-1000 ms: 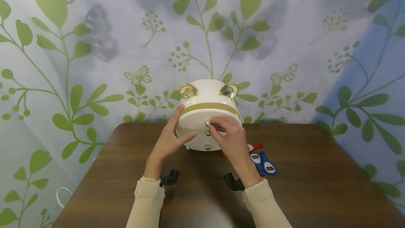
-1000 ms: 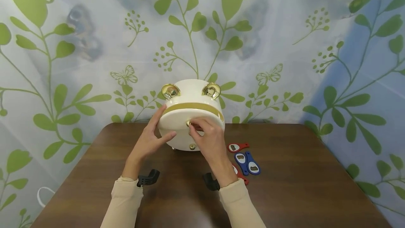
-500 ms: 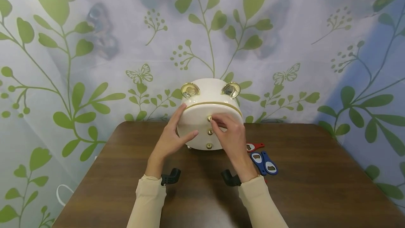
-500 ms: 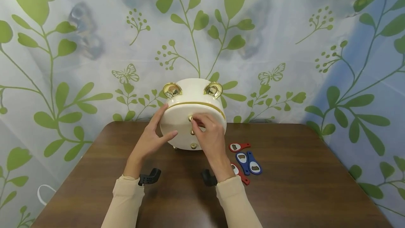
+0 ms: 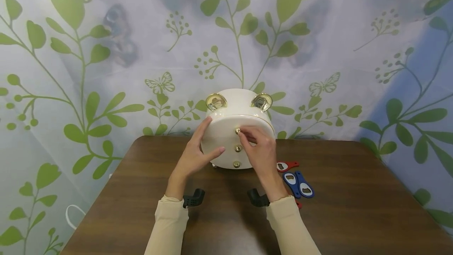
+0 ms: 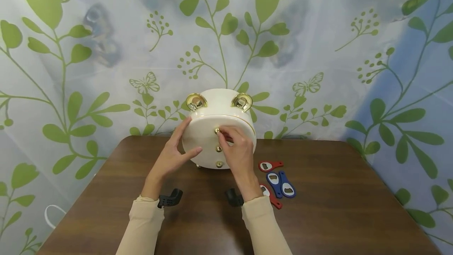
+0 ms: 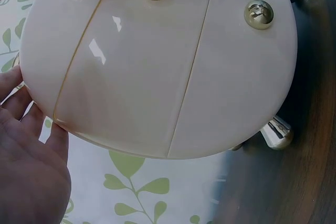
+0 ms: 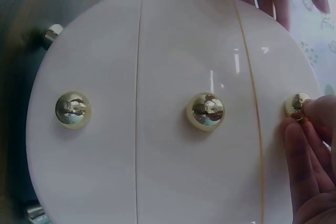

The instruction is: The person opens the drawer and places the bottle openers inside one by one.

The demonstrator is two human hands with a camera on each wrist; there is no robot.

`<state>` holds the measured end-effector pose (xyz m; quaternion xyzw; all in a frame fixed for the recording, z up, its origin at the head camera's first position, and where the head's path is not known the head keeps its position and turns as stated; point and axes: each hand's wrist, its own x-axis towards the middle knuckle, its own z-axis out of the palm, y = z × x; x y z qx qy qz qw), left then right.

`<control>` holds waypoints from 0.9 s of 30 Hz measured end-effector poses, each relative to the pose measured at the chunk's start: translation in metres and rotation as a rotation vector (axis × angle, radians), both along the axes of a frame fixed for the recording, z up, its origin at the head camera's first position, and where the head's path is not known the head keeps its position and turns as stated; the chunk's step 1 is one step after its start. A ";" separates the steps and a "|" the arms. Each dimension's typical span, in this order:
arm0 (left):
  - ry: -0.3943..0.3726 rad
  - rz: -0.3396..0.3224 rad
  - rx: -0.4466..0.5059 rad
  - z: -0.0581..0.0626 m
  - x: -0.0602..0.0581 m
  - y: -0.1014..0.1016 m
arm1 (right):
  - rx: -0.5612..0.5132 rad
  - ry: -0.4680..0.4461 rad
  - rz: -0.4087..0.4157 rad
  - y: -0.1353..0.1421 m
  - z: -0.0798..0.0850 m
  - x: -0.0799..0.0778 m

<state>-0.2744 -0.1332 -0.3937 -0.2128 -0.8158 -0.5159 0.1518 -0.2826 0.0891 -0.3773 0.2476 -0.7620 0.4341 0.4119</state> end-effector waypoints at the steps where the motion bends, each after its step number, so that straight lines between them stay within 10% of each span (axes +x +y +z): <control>1: 0.002 0.000 0.000 0.000 0.000 0.001 | -0.003 -0.001 0.000 0.000 0.000 0.000; 27: 0.001 0.020 -0.010 0.001 0.005 0.003 | 0.116 -0.160 -0.039 0.010 -0.034 0.004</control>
